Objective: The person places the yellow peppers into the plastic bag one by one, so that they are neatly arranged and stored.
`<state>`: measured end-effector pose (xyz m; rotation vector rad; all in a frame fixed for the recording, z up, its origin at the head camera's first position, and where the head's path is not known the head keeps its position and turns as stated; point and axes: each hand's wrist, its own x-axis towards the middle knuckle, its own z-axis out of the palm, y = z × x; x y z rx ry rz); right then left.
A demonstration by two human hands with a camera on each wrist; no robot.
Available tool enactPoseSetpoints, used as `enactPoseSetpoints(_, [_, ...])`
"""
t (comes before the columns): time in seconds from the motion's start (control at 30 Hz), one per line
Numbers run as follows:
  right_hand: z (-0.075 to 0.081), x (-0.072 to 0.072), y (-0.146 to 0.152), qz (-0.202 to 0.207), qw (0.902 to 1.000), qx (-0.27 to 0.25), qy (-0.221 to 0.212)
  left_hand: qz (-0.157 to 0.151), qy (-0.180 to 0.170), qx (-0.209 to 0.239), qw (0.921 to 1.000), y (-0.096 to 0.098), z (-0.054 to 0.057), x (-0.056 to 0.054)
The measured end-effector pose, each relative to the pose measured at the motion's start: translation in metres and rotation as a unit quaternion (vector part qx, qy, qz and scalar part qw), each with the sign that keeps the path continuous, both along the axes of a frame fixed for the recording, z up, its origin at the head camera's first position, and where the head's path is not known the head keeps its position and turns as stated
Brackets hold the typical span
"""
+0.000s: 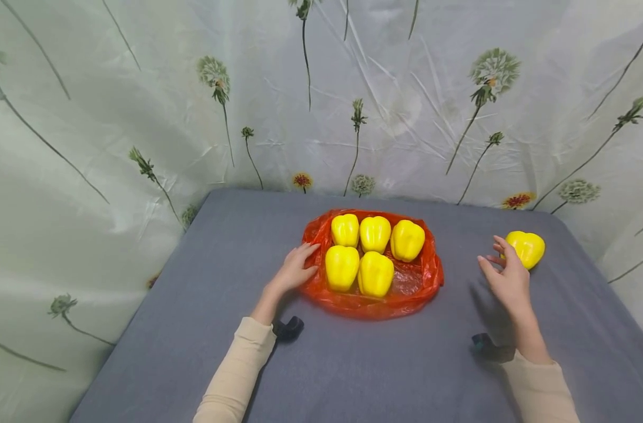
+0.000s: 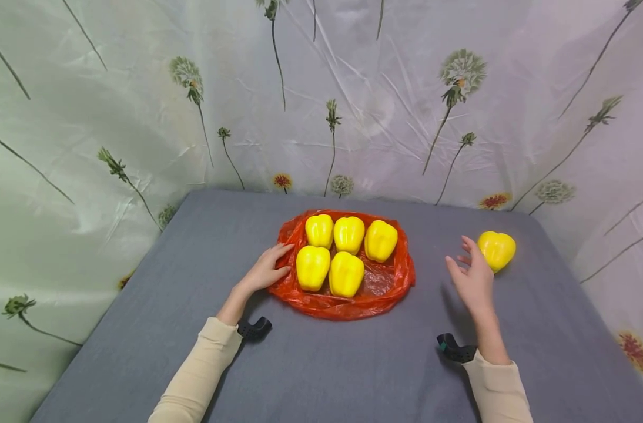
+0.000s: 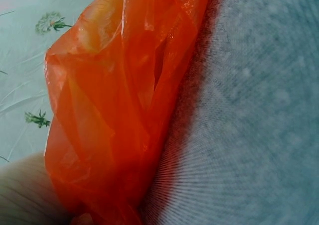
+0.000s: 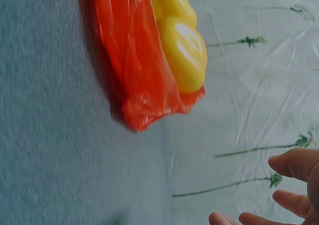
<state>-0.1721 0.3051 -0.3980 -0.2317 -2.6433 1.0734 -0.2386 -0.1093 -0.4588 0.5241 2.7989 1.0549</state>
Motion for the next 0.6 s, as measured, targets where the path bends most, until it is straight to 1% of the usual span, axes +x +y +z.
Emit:
enactPoseSetpoints(0.13, [0.0, -0.003, 0.008, -0.034, 0.9991, -0.002, -0.023, -0.001, 0.006, -0.006, 1.0, 0.0, -0.001, -0.002])
enactPoseSetpoints(0.23, [0.0, -0.006, 0.015, -0.064, 0.9974, -0.007, -0.033, 0.0, 0.012, -0.004, 0.9999, 0.0, -0.002, -0.003])
enactPoseSetpoints(0.33, [-0.001, -0.009, 0.022, -0.101, 0.9942, -0.013, -0.036, 0.003, 0.01, -0.002, 0.9999, 0.0, -0.003, -0.003])
enactPoseSetpoints(0.47, [-0.004, -0.01, 0.03, -0.136, 0.9899, -0.029, -0.031, 0.005, 0.006, -0.003, 1.0, 0.0, -0.002, -0.002])
enactPoseSetpoints(0.6, [-0.007, -0.011, 0.037, -0.163, 0.9856, -0.042, -0.014, 0.005, 0.008, -0.007, 0.9999, 0.0, -0.003, -0.002])
